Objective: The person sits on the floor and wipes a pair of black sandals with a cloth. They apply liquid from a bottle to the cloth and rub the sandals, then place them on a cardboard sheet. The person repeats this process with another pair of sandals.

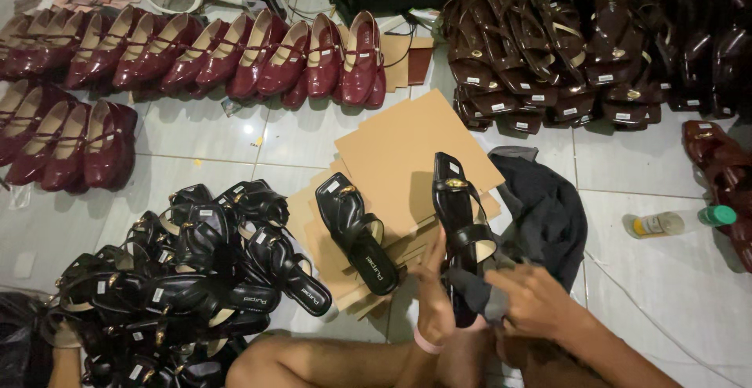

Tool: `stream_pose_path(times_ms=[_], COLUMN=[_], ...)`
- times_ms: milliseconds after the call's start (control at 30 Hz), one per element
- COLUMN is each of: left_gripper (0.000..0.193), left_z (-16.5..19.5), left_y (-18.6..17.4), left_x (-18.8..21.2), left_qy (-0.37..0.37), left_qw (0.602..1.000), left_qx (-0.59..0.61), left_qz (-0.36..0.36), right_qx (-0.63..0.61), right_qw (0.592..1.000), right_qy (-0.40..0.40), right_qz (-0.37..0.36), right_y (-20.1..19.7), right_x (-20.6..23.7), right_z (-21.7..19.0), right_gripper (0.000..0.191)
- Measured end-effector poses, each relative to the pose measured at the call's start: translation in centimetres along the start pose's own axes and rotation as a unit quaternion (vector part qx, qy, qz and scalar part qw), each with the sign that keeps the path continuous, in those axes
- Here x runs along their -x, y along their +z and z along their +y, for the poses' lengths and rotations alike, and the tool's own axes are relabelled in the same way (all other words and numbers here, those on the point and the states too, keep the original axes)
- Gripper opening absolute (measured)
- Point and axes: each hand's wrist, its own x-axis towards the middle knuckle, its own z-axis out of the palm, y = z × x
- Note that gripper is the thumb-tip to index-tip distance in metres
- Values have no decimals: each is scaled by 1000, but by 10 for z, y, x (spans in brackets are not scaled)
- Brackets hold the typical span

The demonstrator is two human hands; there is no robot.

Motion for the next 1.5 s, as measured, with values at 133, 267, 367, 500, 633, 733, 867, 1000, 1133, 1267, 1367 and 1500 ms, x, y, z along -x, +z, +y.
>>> stream_pose_path(times_ms=[133,267,367,500,633,733,867,1000,1133,1267,1367,1500], left_gripper=[102,103,107,102,109,106,109,112,115,114,108,97], left_z=[-10,-11,-10,-10,-10,-17,-27,-30,-25,-17,-12,-12], left_y=[4,5,2,-6,-11,-2,-1,2,6,6,6,5], left_x=[4,6,5,1,9,13,10,7,6,3,1,-4], left_qy=[-4,-17,-32,144,154,4,7,-14,-12,-49,-22,218], left_qw=[1000,1000,999,988,946,990,989,946,927,929,943,976], left_qx=[29,18,-1,-48,-280,142,148,324,373,368,331,9], left_qz=[11,9,9,-1,-51,-25,-5,-32,-45,-9,-13,7], right_qx=[26,30,31,-8,-5,21,7,4,-16,-21,-57,-3], right_qw=[998,995,995,1000,1000,998,1000,999,995,991,984,993], right_qy=[9,60,87,15,-1,50,-1,-3,37,90,144,97], right_qz=[52,70,28,4,-5,35,2,37,90,93,85,68], right_y=[-4,1,9,17,22,30,48,59,57,50,44,37], right_x=[-6,-10,-4,15,29,29,32,40,39,26,13,-4], right_z=[13,19,13,5,16,30,26,13,14,13,7,4], right_gripper=[37,37,39,37,43,42,37,53,52,34,24,18])
